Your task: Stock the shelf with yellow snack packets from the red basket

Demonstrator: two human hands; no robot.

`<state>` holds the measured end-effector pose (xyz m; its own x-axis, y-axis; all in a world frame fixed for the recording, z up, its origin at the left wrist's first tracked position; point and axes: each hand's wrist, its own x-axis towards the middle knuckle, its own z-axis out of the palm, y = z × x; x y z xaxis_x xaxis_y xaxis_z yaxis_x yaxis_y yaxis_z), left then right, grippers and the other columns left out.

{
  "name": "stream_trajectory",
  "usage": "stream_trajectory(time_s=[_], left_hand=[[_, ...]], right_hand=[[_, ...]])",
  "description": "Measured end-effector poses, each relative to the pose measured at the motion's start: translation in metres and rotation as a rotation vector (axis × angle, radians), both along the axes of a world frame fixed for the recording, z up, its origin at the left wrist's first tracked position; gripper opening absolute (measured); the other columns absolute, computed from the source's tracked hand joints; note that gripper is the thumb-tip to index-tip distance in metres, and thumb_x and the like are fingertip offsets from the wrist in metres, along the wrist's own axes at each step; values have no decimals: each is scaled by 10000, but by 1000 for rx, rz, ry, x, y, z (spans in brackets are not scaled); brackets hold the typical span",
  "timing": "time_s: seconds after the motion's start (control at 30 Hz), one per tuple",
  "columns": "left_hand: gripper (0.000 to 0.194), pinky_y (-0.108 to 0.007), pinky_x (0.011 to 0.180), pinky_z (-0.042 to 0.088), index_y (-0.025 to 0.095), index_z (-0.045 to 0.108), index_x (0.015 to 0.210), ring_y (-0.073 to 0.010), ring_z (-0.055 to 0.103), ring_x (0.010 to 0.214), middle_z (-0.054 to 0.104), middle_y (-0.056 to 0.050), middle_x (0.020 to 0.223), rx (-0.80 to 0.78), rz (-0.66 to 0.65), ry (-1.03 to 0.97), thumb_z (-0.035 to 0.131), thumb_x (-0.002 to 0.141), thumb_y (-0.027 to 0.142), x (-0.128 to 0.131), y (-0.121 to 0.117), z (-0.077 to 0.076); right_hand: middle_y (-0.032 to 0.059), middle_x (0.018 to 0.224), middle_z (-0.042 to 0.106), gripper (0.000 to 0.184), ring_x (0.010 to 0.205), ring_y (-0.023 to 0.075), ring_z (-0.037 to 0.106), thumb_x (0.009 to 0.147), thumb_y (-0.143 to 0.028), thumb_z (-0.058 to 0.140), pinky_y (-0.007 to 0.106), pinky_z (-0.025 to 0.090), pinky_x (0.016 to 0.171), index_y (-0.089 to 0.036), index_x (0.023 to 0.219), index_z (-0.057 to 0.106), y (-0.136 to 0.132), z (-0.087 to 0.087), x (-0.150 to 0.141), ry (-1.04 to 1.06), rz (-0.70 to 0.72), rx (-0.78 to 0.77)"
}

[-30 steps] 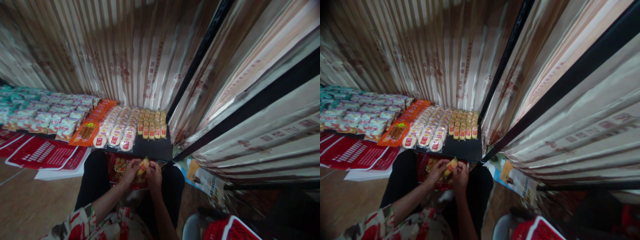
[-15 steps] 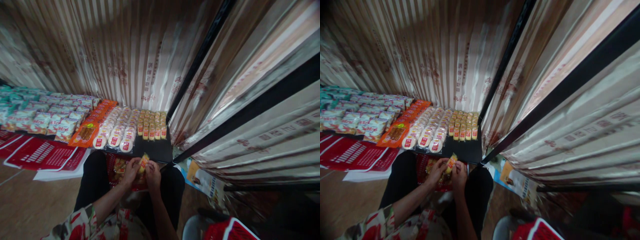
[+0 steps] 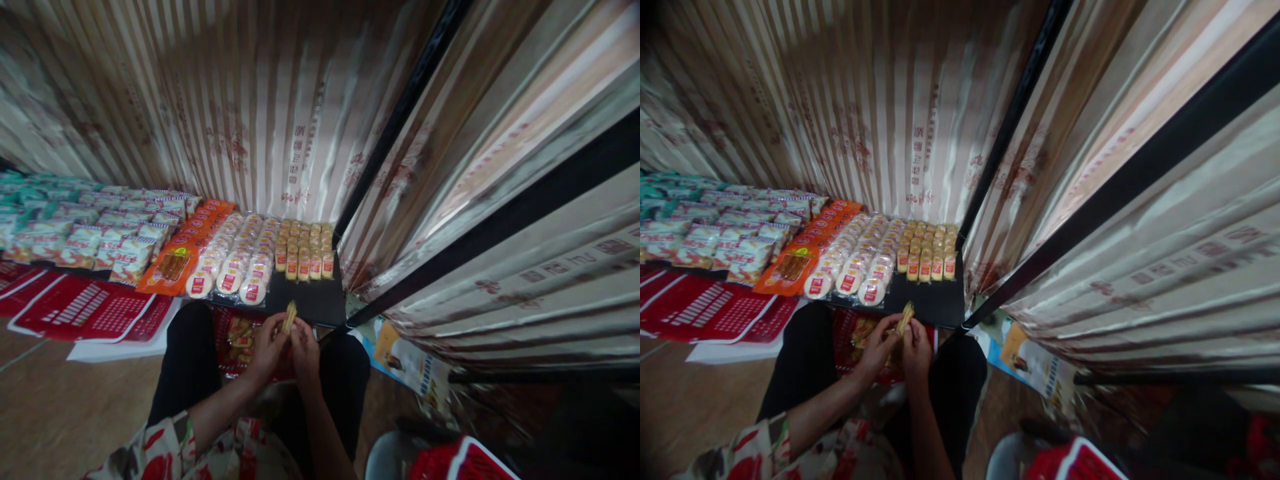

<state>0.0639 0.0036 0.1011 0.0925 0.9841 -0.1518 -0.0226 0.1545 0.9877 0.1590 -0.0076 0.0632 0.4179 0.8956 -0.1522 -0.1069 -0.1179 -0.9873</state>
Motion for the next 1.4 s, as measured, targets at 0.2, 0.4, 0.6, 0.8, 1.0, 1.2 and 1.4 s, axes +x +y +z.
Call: stream_trajectory(time_s=[0.2, 0.4, 0.6, 0.8, 1.0, 1.2, 1.4], left_hand=[[286, -319, 976, 383, 177, 625, 1013, -209, 536, 1094, 617, -74, 1135, 78, 1, 27, 547, 740, 212, 0, -2, 0], [240, -336, 993, 367, 188, 658, 943, -214, 523, 1114, 602, -83, 1169, 150, -17, 73, 531, 741, 207, 0, -3, 1], [223, -348, 978, 381, 195, 661, 918, -222, 536, 1096, 614, -80, 1156, 174, -3, 91, 532, 740, 226, 1, -4, -1], [226, -354, 993, 368, 204, 666, 919, -228, 533, 1097, 624, -73, 1141, 201, -13, 129, 528, 741, 226, 1, -5, 6], [258, -382, 985, 366, 195, 650, 958, -238, 531, 1079, 637, -80, 1113, 239, -25, 169, 499, 751, 220, 2, -7, 10], [261, -366, 969, 386, 197, 641, 935, -232, 537, 1072, 635, -77, 1091, 253, -14, 157, 481, 730, 184, 3, -7, 9], [241, -371, 962, 390, 188, 628, 924, -220, 541, 1059, 628, -86, 1080, 293, -10, 180, 469, 743, 182, 3, -6, 3]], right_hand=[[97, 1060, 681, 388, 994, 225, 631, 699, -423, 614, 371, 476, 909, -176, 998, 619, 0, -2, 0, 69, -2, 14], [111, 1093, 666, 449, 1012, 244, 622, 698, -440, 629, 369, 498, 872, -165, 1052, 612, -1, 4, 0, 174, 38, -7], [102, 1107, 662, 474, 1026, 247, 614, 703, -449, 635, 363, 506, 858, -172, 1086, 608, -2, 7, -1, 208, 58, 3], [80, 1095, 664, 450, 1016, 241, 617, 727, -463, 607, 343, 517, 832, -188, 1083, 608, -3, 8, -1, 285, 76, -9], [63, 1070, 670, 451, 955, 236, 640, 701, -461, 602, 333, 529, 791, -206, 1073, 615, -4, 7, -1, 371, 45, -46], [81, 1064, 675, 485, 947, 250, 642, 664, -463, 612, 332, 529, 761, -190, 1064, 619, -1, 7, 0, 393, -5, -125], [45, 1031, 683, 407, 937, 227, 637, 664, -428, 642, 317, 517, 774, -223, 1016, 637, -2, 8, 0, 449, 16, -68]])
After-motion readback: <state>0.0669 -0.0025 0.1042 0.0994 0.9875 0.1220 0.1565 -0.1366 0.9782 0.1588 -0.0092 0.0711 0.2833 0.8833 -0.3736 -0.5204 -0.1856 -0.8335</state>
